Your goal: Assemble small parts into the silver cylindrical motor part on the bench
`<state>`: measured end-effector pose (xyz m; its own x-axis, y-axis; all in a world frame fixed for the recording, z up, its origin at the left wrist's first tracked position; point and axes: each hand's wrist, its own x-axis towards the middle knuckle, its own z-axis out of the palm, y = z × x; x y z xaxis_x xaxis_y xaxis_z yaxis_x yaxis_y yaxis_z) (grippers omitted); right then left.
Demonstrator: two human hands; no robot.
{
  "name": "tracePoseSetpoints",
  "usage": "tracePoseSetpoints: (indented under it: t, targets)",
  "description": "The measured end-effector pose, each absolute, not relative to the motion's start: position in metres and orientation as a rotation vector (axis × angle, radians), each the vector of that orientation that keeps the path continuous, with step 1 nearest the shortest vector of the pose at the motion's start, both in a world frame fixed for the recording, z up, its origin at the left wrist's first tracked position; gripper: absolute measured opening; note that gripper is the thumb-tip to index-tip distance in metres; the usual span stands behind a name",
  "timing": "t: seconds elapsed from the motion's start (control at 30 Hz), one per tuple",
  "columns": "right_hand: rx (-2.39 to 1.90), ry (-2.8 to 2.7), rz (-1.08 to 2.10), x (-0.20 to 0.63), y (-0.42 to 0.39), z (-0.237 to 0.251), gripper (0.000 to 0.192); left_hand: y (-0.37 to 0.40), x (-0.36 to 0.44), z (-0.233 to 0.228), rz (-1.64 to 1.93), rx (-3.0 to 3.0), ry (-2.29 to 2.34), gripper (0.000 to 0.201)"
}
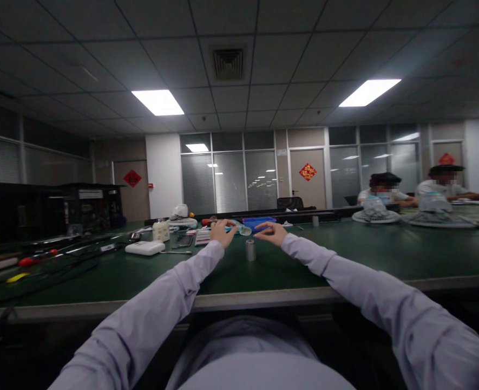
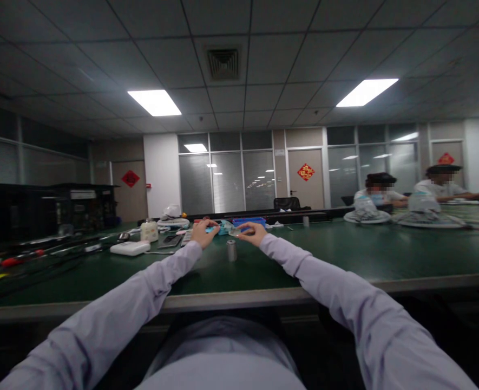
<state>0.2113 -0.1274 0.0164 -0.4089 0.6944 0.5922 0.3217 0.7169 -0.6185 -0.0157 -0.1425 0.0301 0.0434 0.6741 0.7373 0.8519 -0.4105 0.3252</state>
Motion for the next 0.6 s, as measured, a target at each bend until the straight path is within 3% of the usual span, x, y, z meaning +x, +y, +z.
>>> tracePoseSetpoints:
  t: [0.6]
  targets:
    - [-0.929, -2.298, 0.749, 0.229, -0.116, -0.008, 0.021, -0.144, -0.01, 0.003, -0.985, -2.952, -1.304, 0.025]
